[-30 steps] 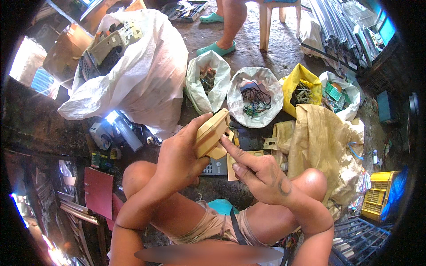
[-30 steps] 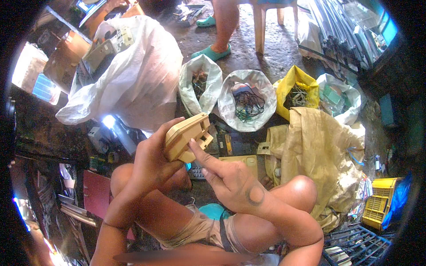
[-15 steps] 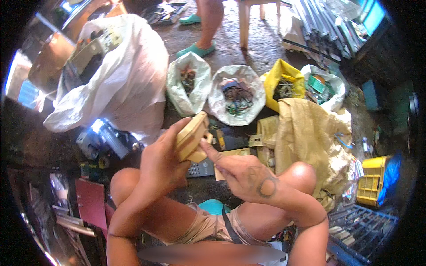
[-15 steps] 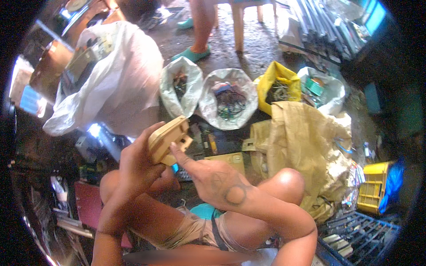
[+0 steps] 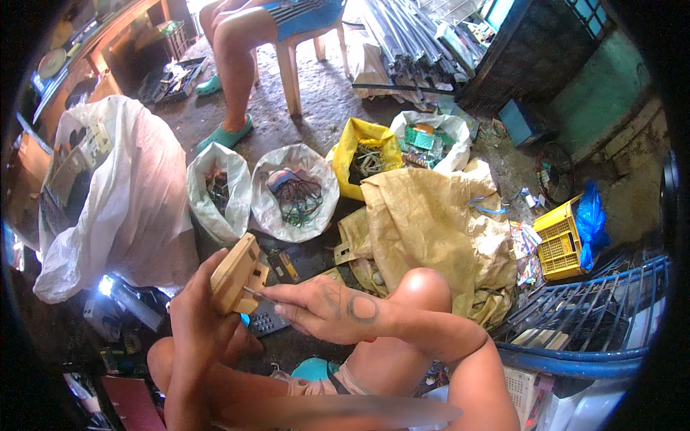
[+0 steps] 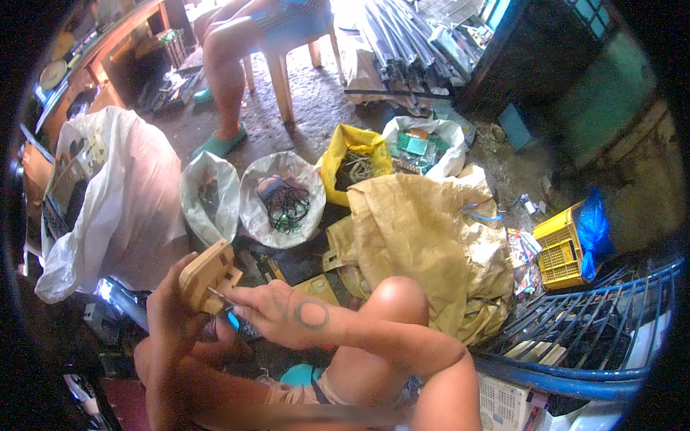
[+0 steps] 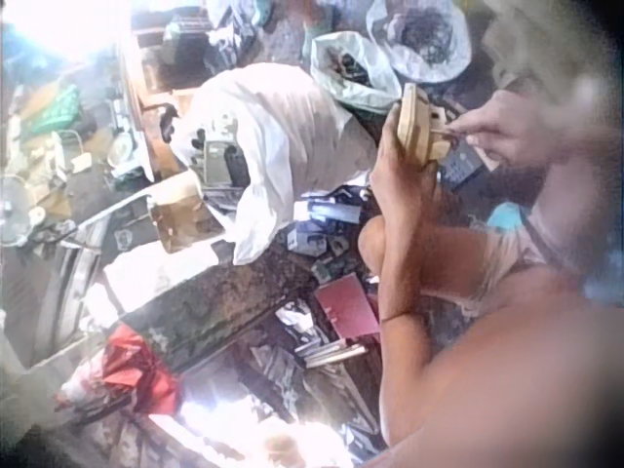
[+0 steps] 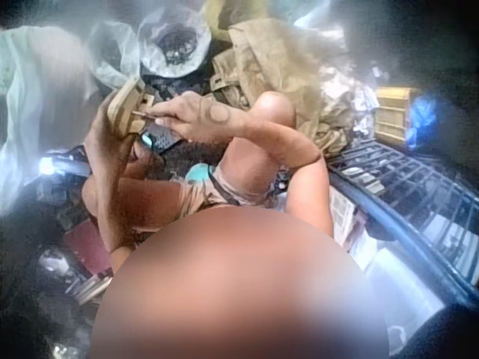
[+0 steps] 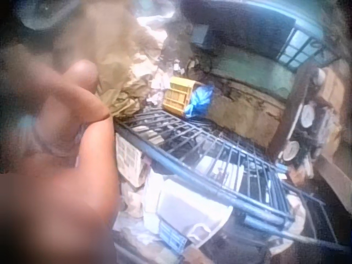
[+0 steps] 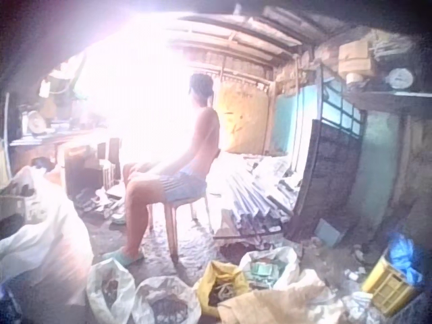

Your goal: The person sits on the floor and uses a screwdriver to remove screws from a beige plastic electronic casing. They repeatedly turn the casing and unscrew fasteners, then set the casing aside.

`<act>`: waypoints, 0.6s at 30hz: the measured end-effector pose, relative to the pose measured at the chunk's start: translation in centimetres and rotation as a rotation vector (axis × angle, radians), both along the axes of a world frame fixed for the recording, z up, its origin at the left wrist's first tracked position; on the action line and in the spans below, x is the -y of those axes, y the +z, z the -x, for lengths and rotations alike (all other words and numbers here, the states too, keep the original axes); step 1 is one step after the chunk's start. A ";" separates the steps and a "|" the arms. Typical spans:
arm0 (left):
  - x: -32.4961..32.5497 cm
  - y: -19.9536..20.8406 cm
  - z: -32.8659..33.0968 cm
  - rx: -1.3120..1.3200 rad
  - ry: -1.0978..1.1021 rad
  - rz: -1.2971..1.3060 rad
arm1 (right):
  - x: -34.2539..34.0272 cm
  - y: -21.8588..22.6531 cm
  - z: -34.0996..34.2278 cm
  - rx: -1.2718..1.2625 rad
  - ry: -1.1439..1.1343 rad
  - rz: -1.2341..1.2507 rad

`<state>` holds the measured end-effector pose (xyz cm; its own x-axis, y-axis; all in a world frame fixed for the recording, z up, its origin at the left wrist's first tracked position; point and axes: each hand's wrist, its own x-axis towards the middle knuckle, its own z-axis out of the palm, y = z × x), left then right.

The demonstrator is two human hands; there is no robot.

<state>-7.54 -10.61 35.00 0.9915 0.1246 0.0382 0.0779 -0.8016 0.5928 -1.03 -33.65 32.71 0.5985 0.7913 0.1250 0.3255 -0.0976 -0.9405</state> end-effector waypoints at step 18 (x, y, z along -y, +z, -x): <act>3.1 0.9 -2.7 0.147 -0.110 0.130 | 1.8 -0.2 0.1 0.011 -0.177 0.040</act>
<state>-4.87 -13.73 35.87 0.9843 0.0297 0.1740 -0.1004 -0.7169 0.6899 -1.17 -35.48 32.53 0.7276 0.6782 0.1034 0.3106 -0.1912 -0.9311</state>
